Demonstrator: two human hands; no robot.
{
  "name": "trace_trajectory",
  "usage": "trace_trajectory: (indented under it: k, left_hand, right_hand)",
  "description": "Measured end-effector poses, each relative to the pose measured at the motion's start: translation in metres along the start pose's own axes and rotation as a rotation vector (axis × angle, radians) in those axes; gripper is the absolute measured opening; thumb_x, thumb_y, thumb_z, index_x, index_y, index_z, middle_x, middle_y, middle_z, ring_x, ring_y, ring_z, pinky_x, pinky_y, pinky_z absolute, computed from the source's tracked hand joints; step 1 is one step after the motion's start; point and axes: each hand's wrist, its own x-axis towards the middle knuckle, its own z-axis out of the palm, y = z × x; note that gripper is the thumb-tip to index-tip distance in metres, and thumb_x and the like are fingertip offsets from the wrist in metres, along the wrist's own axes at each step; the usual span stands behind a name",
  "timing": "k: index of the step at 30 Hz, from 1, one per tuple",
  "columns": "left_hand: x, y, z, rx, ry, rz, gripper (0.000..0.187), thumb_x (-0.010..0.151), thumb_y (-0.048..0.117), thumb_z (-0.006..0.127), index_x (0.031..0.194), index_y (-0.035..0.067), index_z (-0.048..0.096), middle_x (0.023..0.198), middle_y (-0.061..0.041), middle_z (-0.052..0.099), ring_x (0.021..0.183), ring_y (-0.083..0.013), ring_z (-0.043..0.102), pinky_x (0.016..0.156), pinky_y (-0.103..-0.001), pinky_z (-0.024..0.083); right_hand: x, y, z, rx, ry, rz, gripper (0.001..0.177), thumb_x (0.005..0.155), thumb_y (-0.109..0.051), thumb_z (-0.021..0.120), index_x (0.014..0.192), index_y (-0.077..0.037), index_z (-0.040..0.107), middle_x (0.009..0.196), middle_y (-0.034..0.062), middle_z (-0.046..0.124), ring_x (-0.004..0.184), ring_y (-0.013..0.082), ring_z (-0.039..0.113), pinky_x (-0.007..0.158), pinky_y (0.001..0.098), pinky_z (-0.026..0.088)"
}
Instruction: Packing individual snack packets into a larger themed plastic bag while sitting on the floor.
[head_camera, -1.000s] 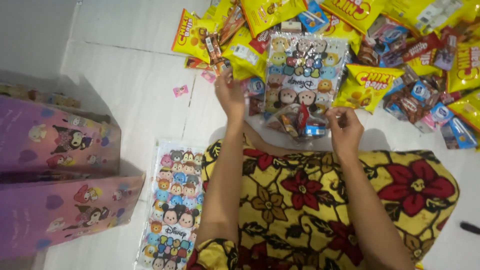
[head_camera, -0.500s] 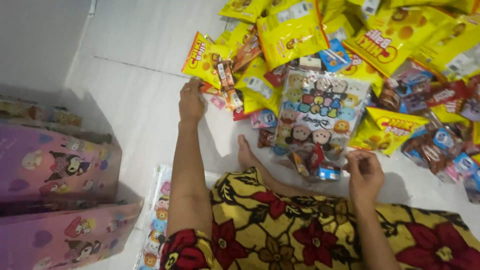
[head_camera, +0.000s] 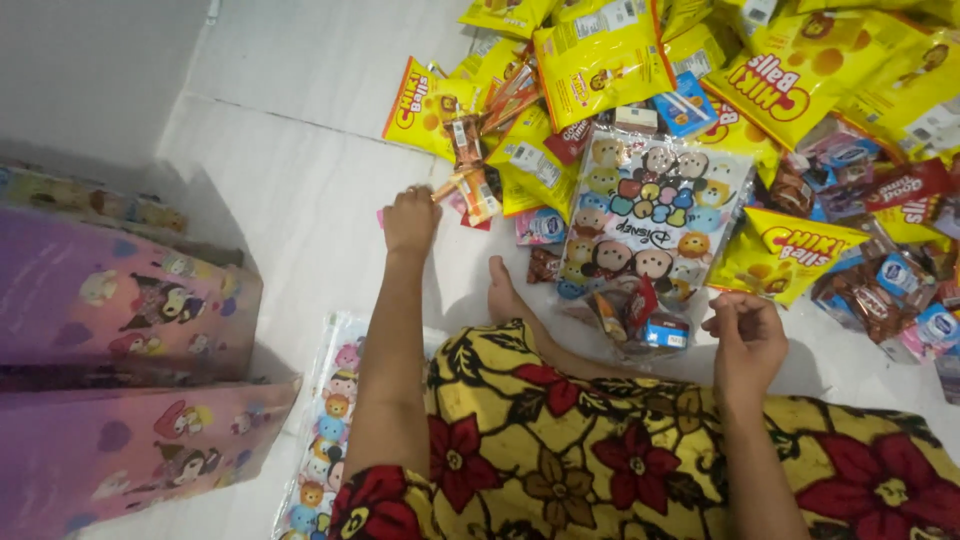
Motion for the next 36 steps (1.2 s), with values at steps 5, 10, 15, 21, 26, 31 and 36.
trace_trajectory:
  k: [5,10,15,21,26,31,36]
  left_hand:
    - [-0.034,-0.003,-0.097,-0.453,-0.146,-0.286,0.029,0.103,0.032,0.049,0.116,0.012,0.066,0.105,-0.015,0.069,0.096,-0.0385,0.067,0.071,-0.054,0.054]
    - [-0.07,0.001,-0.188,-0.695,0.082,-0.485,0.019,0.105,0.034,0.06,0.1,0.016,0.067,0.096,-0.007,0.071,0.095,-0.0292,0.074,0.08,-0.046,0.062]
    - [-0.088,0.039,-0.248,-1.735,0.276,-0.695,0.03,0.107,0.045,0.046,0.113,0.017,0.054,0.115,-0.014,0.067,0.091,-0.0394,0.075,0.079,-0.045,0.068]
    - [-0.113,0.138,-0.28,-2.023,0.07,-0.588,0.059,0.086,0.009,0.08,0.134,0.011,0.045,0.118,-0.007,0.061,0.098,-0.0243,0.073,0.085,-0.034,0.066]
    - [-0.132,0.196,-0.235,-1.472,0.163,-0.301,0.044,0.076,0.024,0.09,0.112,0.012,0.066,0.1,-0.014,0.07,0.097,-0.0361,0.072,0.085,-0.044,0.059]
    - [-0.145,0.213,-0.225,-1.119,0.275,-0.131,0.042,0.066,0.045,0.092,0.105,0.036,0.076,0.091,-0.003,0.068,0.087,-0.0261,0.075,0.093,-0.037,0.058]
    - [-0.141,0.203,-0.21,-1.079,0.341,0.139,0.036,0.085,0.032,0.085,0.115,0.019,0.071,0.103,-0.006,0.077,0.103,-0.0273,0.073,0.122,-0.054,0.021]
  right_hand:
    - [0.003,0.015,-0.006,0.065,0.029,-0.023,0.01,0.111,-0.012,0.067,0.105,-0.007,0.06,0.1,0.007,0.068,0.07,0.0151,0.062,0.069,0.0286,0.056]
    - [-0.005,0.012,-0.01,0.143,0.075,-0.018,0.007,0.105,0.002,0.069,0.104,-0.003,0.064,0.09,0.008,0.064,0.067,0.0161,0.063,0.064,0.0292,0.052]
    - [-0.008,0.013,-0.017,0.201,0.072,0.018,0.005,0.102,0.001,0.068,0.106,-0.002,0.066,0.088,0.0076,0.062,0.066,0.0153,0.063,0.063,0.0279,0.052]
    - [-0.011,0.013,-0.02,0.234,0.074,0.113,0.007,0.099,-0.004,0.067,0.106,-0.004,0.066,0.089,0.0069,0.066,0.062,0.0142,0.065,0.06,0.0241,0.052]
    - [-0.021,0.011,-0.016,-0.038,-0.011,-0.169,0.008,0.099,-0.002,0.07,0.106,-0.002,0.069,0.094,0.0141,0.067,0.076,0.0289,0.067,0.067,0.0356,0.055]
    - [-0.037,-0.001,0.013,-0.742,-0.13,-0.698,0.009,0.092,-0.024,0.079,0.098,-0.019,0.075,0.117,-0.0022,0.062,0.119,0.0271,0.051,0.097,0.0455,0.034]
    - [-0.034,-0.005,0.047,-0.738,-0.132,-0.864,0.014,0.09,-0.028,0.082,0.086,-0.017,0.074,0.138,0.0021,0.058,0.135,0.0309,0.038,0.108,0.0557,0.015]
